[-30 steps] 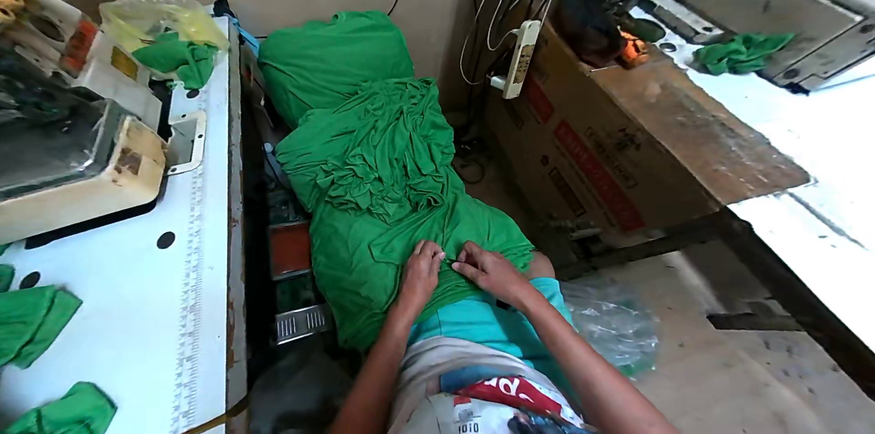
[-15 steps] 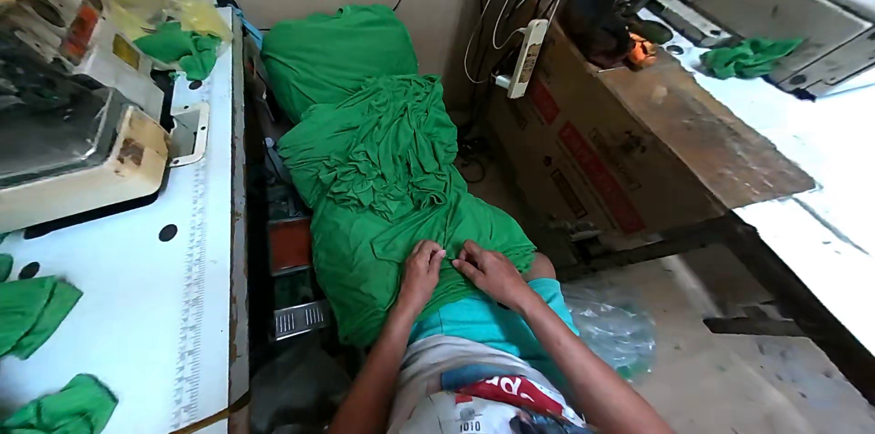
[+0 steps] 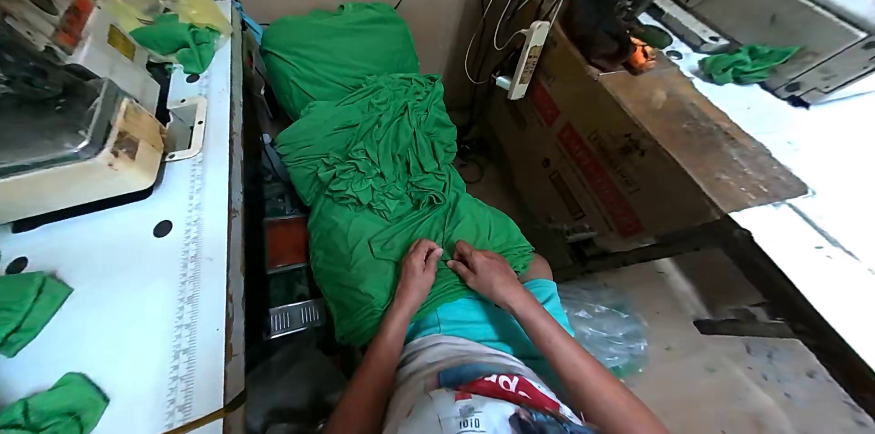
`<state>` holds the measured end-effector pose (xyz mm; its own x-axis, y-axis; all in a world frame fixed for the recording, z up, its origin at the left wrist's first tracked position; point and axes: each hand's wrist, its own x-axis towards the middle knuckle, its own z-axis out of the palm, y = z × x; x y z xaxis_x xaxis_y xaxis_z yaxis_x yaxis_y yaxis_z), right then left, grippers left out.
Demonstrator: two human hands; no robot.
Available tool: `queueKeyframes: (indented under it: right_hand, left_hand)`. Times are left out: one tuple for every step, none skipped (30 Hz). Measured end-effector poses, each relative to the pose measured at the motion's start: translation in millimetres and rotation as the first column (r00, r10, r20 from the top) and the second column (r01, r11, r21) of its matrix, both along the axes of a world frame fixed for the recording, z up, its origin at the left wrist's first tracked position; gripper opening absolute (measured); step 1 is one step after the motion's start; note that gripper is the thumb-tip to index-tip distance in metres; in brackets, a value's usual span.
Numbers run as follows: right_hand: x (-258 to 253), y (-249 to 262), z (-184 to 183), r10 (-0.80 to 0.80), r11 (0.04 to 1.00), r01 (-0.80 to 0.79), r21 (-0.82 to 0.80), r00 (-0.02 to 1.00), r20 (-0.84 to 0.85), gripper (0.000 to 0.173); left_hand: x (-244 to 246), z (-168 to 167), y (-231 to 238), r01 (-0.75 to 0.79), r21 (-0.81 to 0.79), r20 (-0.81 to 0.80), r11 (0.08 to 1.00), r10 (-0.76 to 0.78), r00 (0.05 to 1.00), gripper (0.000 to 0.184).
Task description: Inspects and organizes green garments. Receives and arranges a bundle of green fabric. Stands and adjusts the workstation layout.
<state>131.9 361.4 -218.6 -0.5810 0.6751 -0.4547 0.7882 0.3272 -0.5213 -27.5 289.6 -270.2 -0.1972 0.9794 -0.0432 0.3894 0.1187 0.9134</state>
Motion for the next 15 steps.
queueKeyframes:
  right_hand:
    - [-1,1,0,0.003,1.0,-0.003,-0.001,1.0,0.002,0.036]
    - [1,3,-3,-0.014,1.0,0.013,-0.014,1.0,-0.028,0.036]
    - [4,4,-8,-0.054,0.998,0.051,-0.041,0.994,-0.094,0.035]
    - [10,6,-15,-0.117,0.991,0.102,-0.083,0.975,-0.191,0.034]
    - [17,6,-22,-0.194,0.978,0.158,-0.136,0.93,-0.312,0.032]
    - [23,6,-27,-0.274,0.958,0.204,-0.202,0.858,-0.435,0.031]
    - [28,5,-30,-0.357,0.931,0.242,-0.273,0.764,-0.537,0.029]
    - [32,3,-31,-0.432,0.9,0.274,-0.339,0.669,-0.605,0.027]
    - [34,2,-32,-0.482,0.876,0.302,-0.376,0.591,-0.647,0.023]
    - [36,2,-32,-0.508,0.861,0.332,-0.385,0.537,-0.674,0.018]
    - [38,1,-33,-0.504,0.862,0.356,-0.362,0.516,-0.692,0.012]
    - [39,1,-34,-0.476,0.874,0.374,-0.31,0.527,-0.704,0.008]
    - [40,0,-34,-0.439,0.888,0.384,-0.251,0.552,-0.709,0.006]
    - [40,0,-33,-0.406,0.9,0.387,-0.202,0.572,-0.712,0.006]
    - [38,0,-32,-0.386,0.906,0.385,-0.176,0.579,-0.718,0.007]
  left_hand:
    - [-1,3,-2,-0.029,0.01,0.041,1.0,0.028,0.999,0.023]
    - [-4,7,-4,-0.074,0.025,0.091,0.997,0.072,0.993,0.022]
    - [-8,13,-8,-0.129,0.039,0.142,0.991,0.122,0.982,0.021]
    - [-14,20,-14,-0.186,0.051,0.183,0.981,0.174,0.968,0.02]
    - [-24,23,-21,-0.249,0.072,0.209,0.966,0.229,0.951,0.02]
    - [-36,23,-29,-0.307,0.087,0.213,0.948,0.284,0.935,0.021]
    - [-52,22,-39,-0.363,0.081,0.176,0.928,0.346,0.922,0.023]
    - [-70,21,-52,-0.413,0.041,0.08,0.91,0.409,0.909,0.026]
    - [-87,23,-66,-0.459,-0.048,-0.076,0.887,0.455,0.887,0.032]
    - [-102,28,-78,-0.506,-0.186,-0.272,0.843,0.45,0.85,0.042]
    - [-114,34,-87,-0.551,-0.344,-0.435,0.76,0.391,0.811,0.055]
    - [-121,41,-93,-0.582,-0.476,-0.516,0.66,0.326,0.792,0.068]
    - [-124,46,-96,-0.604,-0.527,-0.553,0.597,0.299,0.778,0.073]
    - [-124,51,-95,-0.618,-0.503,-0.553,0.605,0.325,0.767,0.07]
    - [-120,55,-93,-0.613,-0.428,-0.53,0.664,0.366,0.765,0.062]
